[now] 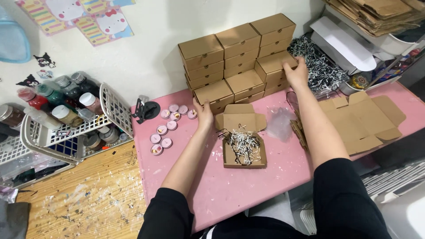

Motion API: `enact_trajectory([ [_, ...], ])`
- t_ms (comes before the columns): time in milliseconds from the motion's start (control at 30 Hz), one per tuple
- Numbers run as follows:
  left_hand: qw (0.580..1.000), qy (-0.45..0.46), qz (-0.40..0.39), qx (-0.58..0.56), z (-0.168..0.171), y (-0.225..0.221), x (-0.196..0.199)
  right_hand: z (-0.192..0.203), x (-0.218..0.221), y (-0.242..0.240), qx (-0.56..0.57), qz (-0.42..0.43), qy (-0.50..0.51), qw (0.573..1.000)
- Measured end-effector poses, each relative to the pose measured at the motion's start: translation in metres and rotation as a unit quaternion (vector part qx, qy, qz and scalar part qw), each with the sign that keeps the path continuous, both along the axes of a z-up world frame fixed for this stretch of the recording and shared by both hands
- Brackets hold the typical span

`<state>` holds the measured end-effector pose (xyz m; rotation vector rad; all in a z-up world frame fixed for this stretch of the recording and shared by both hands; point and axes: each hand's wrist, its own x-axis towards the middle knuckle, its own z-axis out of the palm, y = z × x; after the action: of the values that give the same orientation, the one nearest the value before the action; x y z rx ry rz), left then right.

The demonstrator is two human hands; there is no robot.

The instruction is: The recorder is packaging small tea light candles into cardboard boxes, adding crinkle paper filler and placing the candles in small plastic bags before closing the boxes.

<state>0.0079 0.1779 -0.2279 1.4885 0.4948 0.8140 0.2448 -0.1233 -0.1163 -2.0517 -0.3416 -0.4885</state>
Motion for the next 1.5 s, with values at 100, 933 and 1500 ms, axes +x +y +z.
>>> enact_trajectory([
  [100, 0.998, -0.005, -0.023, -0.057, 0.017, -0.006, -0.008, 0.002, 0.003, 0.001, 0.0, -0.03, 0.038, 0.999],
  [933, 0.994, 0.087, 0.039, -0.048, 0.03, -0.009, -0.017, 0.019, -0.005, -0.021, -0.074, -0.031, -0.093, 0.992],
  [1500, 0.914, 0.143, -0.195, 0.325, 0.094, -0.046, -0.108, -0.091, -0.018, -0.034, -0.341, 0.074, 0.1, 0.932],
])
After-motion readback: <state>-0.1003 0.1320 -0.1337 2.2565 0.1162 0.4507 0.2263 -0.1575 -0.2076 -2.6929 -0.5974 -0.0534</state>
